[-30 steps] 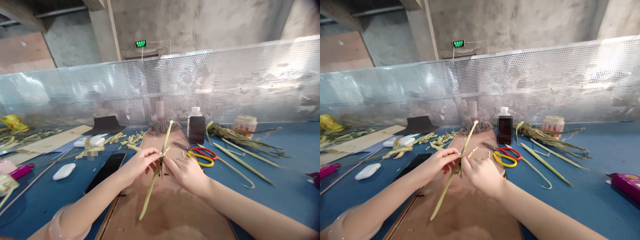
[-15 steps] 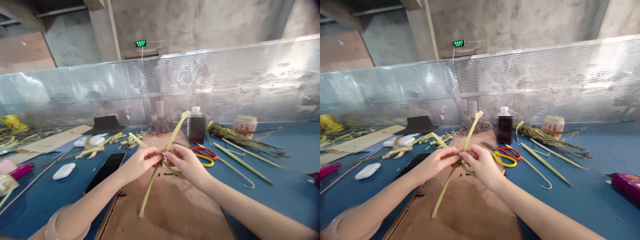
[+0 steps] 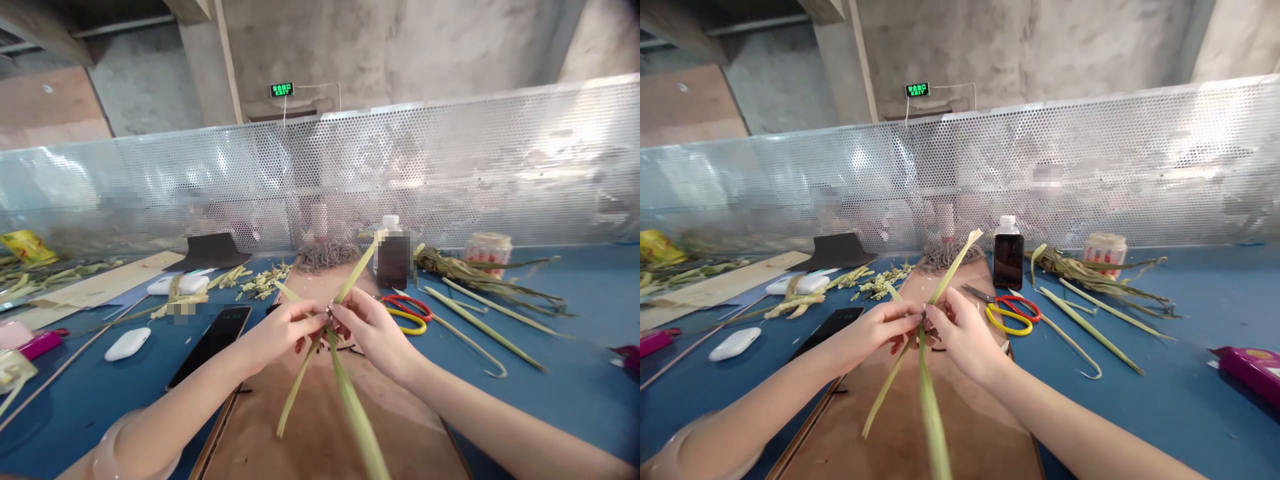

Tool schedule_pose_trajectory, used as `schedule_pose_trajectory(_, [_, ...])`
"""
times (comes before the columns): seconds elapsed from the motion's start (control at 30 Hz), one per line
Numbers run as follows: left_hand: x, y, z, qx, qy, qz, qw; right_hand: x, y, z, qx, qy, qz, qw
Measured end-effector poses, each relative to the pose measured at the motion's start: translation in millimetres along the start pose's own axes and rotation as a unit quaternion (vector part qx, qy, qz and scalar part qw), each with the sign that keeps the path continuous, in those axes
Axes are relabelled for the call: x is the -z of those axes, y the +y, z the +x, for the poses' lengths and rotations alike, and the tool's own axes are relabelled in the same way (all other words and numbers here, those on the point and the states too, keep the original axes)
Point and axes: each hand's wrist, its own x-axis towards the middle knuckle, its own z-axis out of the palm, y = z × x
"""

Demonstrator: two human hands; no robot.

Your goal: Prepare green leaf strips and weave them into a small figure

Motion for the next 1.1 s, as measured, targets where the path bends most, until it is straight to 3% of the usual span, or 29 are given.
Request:
schedule_pose_trajectory(0.3, [3.7, 11, -4, -0.008, -0.013, 0.016, 1.000, -4, 0, -4, 0.037, 0.046, 0.020, 0.998])
schedule_pose_trajectory(0.43, [5.1, 8, -4, -0.028, 0.001, 0.073, 0.997, -7, -1, -4, 0.025, 0.052, 0.035, 0.998])
schedule_pose_trajectory(0.6, [1.2, -7, 1, -0.036, 0.082, 0.157, 0.983, -9, 4, -3, -0.042, -0.006, -0.007, 0.999])
schedule_pose_trajectory(0.77, [-2.7, -9, 0, -0.036, 0.145, 0.209, 0.966, -8, 5, -2, -0.049, -0.042, -0.043, 0.997])
schedule_pose_trajectory(1.1, [-0.9, -1, -3, -0.103, 0.137, 0.325, 0.930, -10, 3, -4, -0.111, -0.066, 0.113, 0.985])
